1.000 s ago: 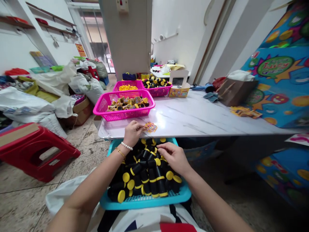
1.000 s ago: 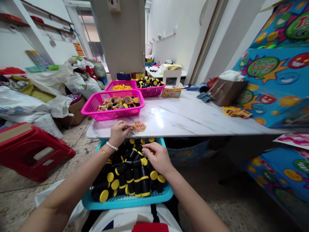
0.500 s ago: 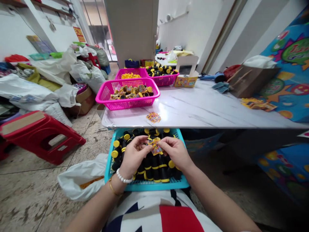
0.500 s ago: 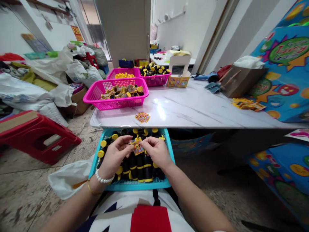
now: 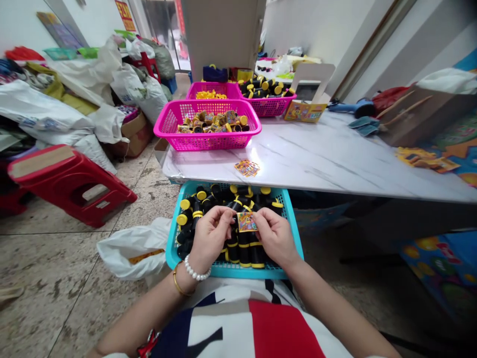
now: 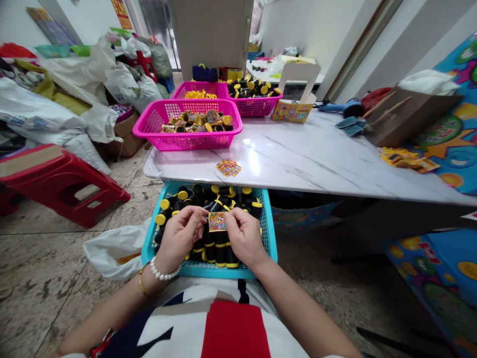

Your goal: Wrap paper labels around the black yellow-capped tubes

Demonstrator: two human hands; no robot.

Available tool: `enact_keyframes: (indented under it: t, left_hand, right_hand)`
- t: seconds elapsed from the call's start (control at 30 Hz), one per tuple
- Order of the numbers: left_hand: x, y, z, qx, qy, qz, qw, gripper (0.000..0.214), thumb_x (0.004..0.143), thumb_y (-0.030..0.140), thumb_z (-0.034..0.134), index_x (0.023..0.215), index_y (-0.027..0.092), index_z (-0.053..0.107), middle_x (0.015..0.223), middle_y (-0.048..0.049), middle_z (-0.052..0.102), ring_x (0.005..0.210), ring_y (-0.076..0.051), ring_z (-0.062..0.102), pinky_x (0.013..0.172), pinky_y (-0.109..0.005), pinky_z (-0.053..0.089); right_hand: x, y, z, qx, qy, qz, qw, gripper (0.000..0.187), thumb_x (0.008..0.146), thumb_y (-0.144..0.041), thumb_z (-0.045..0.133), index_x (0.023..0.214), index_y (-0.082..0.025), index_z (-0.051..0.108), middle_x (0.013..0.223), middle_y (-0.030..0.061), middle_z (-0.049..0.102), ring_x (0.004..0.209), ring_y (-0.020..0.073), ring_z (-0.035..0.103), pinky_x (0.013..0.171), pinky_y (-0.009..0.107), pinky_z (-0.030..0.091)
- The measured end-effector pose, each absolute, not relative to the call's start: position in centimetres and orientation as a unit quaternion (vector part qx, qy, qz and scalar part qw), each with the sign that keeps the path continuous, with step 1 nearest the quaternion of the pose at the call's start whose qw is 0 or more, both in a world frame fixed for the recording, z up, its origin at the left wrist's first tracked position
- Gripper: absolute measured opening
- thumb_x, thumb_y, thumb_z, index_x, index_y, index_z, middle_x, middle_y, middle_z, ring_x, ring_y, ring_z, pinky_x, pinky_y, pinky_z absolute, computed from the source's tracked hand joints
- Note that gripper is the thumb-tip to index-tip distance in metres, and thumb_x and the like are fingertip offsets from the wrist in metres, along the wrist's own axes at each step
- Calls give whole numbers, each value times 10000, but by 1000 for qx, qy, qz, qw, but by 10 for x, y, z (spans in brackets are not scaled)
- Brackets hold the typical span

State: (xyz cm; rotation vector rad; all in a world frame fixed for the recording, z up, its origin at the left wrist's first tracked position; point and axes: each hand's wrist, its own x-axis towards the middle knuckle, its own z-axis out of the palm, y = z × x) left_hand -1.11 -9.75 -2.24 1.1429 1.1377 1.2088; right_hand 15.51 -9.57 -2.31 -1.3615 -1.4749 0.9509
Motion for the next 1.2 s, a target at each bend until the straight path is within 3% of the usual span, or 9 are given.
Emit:
enact_keyframes:
  t: [0.17,0.37,0.63,0.77,1.2]
  left_hand:
    - [-12,-115,-19,444,466,536,547,295,882,442,566,832,158,629,609,39,489,457,-45,429,415,-158,305]
    - [-7,-117,-18,451,466,523,553,315,851,426,614,907,125,688,662,14,531,440,-36,416,402,-172,302]
    - [-9,-114,-19,461,474,531,530,243,823,379,656,818,144,721,662,16,518,464,-36,383,417,-188,279]
    - [-12,-114,-19,470,492,531,505,188,806,335,678,840,161,742,750,-8,585,499,-37,383,436,-192,285]
    - [-24,-112,-27,467,491,466,570,206,761,352,722,720,150,708,731,-1,605,551,-53,406,493,-191,310]
  right_hand:
    - [155,-100,-29,-571,-599,324,458,417,947,-417,447,595,-193,458,510,-39,438,495,96,408,475,220,318]
    - [154,-102,-31,-559,-640,253,463,405,954,-361,447,584,-197,415,565,-31,421,546,106,403,520,238,312]
    - [151,-103,-31,-523,-691,167,470,348,940,-245,478,605,-201,395,608,-22,432,585,115,428,571,255,325]
    - [149,-103,-31,-516,-707,127,466,316,934,-213,486,624,-200,428,629,-12,462,592,118,449,576,258,335]
    - [140,-110,-42,-466,-757,76,452,227,901,-155,533,677,-182,558,628,8,509,590,127,496,572,257,387]
